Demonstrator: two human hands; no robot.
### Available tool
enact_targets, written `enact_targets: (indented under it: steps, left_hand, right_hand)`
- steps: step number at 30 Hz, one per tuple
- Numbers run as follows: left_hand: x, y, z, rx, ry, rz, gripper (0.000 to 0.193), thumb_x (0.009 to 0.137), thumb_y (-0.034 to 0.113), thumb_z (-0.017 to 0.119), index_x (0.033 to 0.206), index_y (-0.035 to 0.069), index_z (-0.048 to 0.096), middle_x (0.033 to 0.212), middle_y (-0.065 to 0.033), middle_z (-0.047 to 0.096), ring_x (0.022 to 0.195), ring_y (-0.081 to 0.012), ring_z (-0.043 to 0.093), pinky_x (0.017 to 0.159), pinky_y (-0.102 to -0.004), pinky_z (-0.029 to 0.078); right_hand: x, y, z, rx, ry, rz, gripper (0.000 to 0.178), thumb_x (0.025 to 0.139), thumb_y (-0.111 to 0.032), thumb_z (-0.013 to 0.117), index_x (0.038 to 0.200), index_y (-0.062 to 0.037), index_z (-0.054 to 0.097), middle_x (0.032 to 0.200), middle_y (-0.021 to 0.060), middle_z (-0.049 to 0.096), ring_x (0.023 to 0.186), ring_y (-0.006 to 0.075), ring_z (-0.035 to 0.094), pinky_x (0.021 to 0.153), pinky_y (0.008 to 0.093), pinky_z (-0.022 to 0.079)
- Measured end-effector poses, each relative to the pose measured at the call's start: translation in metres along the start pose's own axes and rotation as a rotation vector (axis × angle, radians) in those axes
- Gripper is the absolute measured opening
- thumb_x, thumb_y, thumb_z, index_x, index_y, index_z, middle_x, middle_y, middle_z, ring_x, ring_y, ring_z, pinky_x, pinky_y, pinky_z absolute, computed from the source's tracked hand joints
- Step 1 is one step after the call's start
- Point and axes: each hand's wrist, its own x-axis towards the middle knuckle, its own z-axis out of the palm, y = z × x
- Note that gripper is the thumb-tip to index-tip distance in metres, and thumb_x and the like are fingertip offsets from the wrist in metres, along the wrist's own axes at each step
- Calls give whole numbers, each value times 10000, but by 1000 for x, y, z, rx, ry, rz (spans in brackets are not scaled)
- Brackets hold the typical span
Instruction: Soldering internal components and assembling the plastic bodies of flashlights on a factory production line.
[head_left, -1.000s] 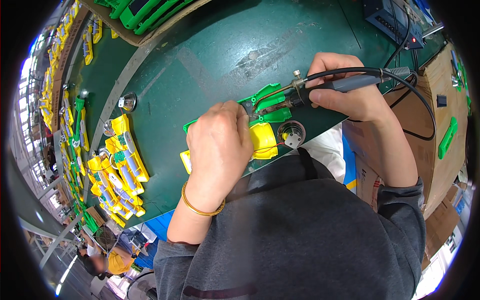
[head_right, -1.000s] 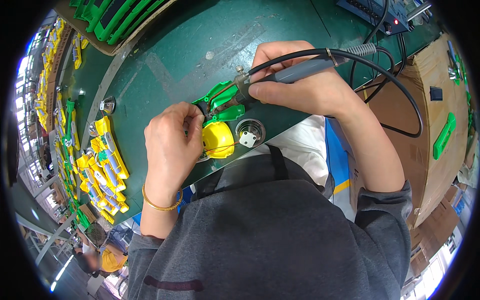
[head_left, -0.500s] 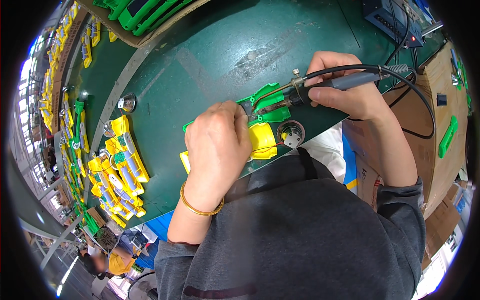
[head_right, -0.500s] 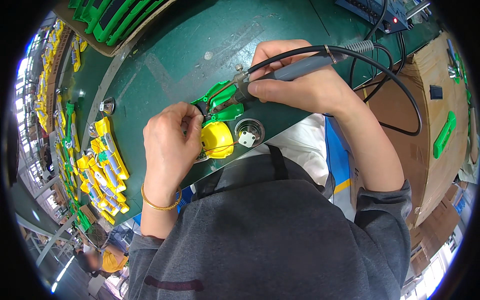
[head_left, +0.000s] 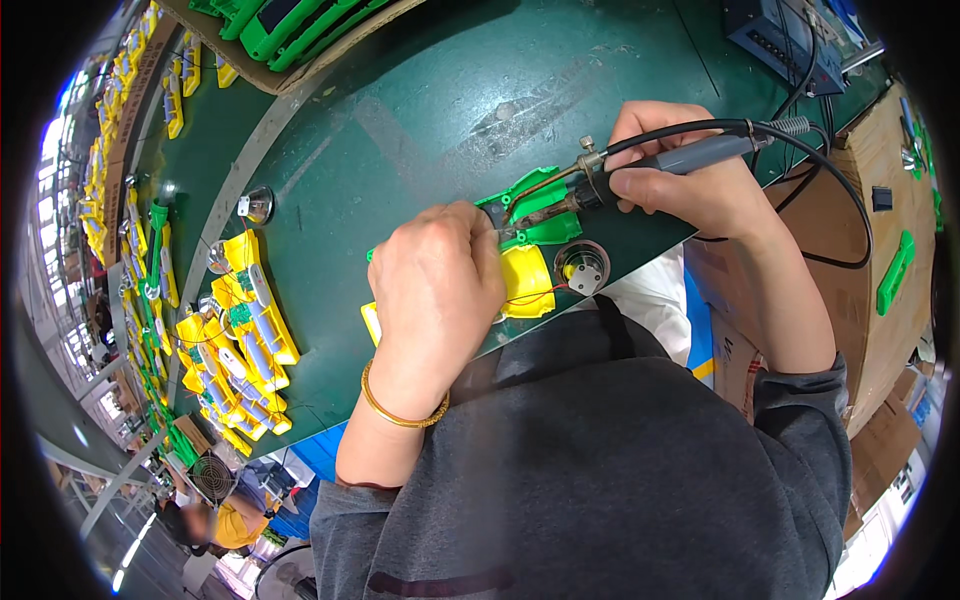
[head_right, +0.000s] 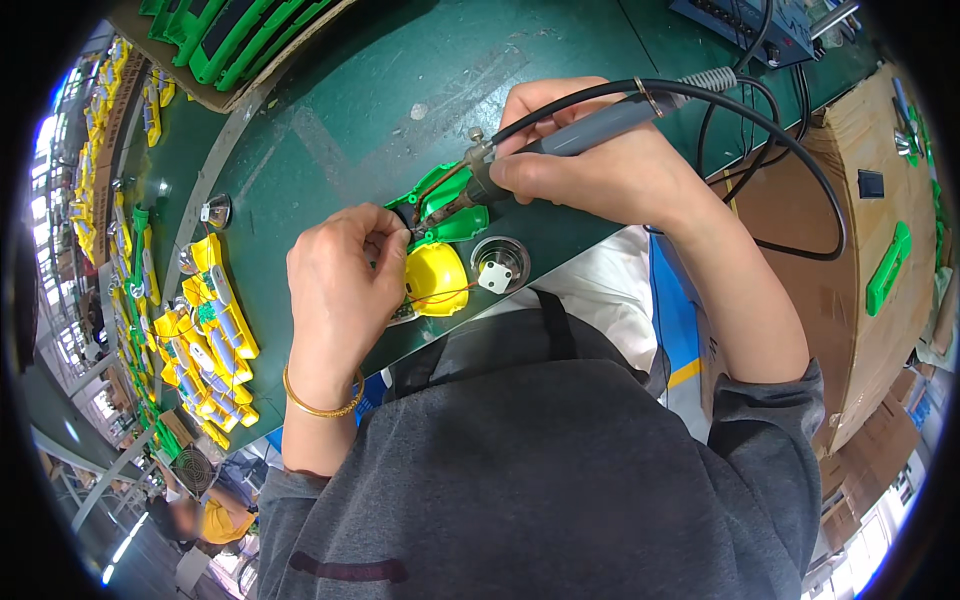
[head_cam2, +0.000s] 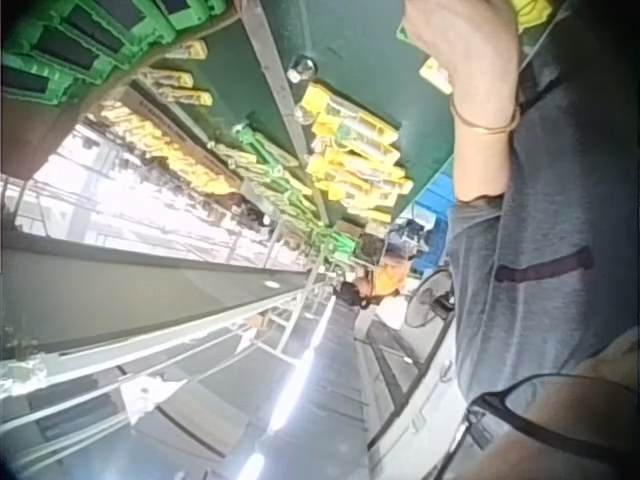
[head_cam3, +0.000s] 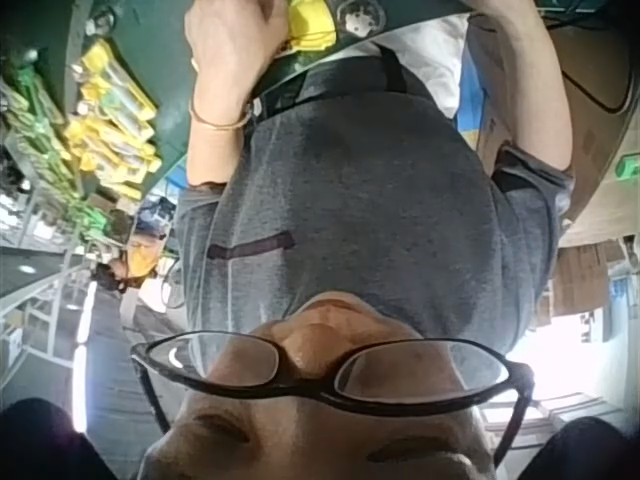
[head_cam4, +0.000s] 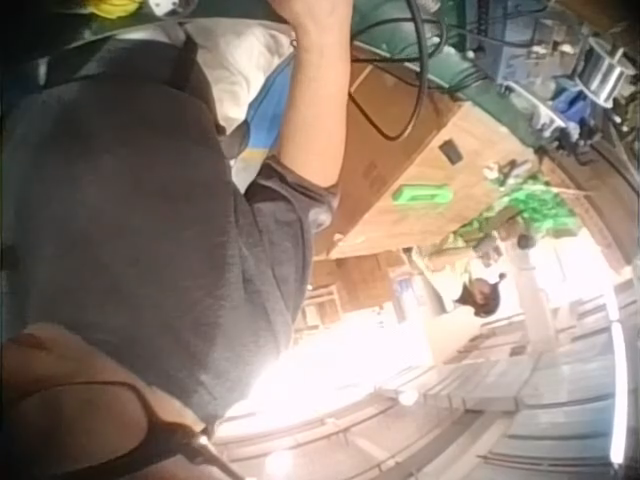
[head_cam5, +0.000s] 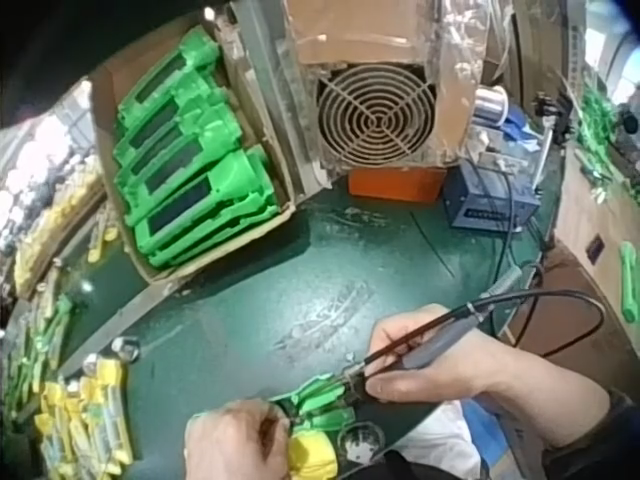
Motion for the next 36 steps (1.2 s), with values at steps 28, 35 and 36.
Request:
enact_targets:
  steps: [28, 35, 36]
  left_hand:
    - [7, 5, 5, 2, 31, -47, 75, 735, 82, 637, 751, 11, 653, 662, -132, 629, 602, -268, 632, 578, -343, 483]
    - [10, 5, 6, 15, 10, -50, 76, 736, 87, 630, 755, 17, 656, 658, -130, 630, 600, -268, 633, 578, -347, 484]
    - [10, 5, 6, 14, 9, -51, 75, 736, 86, 629, 756, 19, 656, 657, -130, 630, 599, -268, 634, 578, -347, 484]
  right_hand:
    - [-26, 24, 10, 291, 294, -62, 96, 777, -61, 664, 797, -35, 574, 677, 22, 609, 589, 49, 541, 495, 198, 420]
    - [-13, 9, 1, 153, 142, -3, 90, 760, -75, 669, 766, -37, 587, 677, -4, 607, 625, 45, 551, 558, 198, 440]
    - [-12, 8, 0, 123, 126, -14, 91, 756, -76, 669, 760, -36, 587, 674, -7, 603, 633, 44, 551, 570, 198, 441]
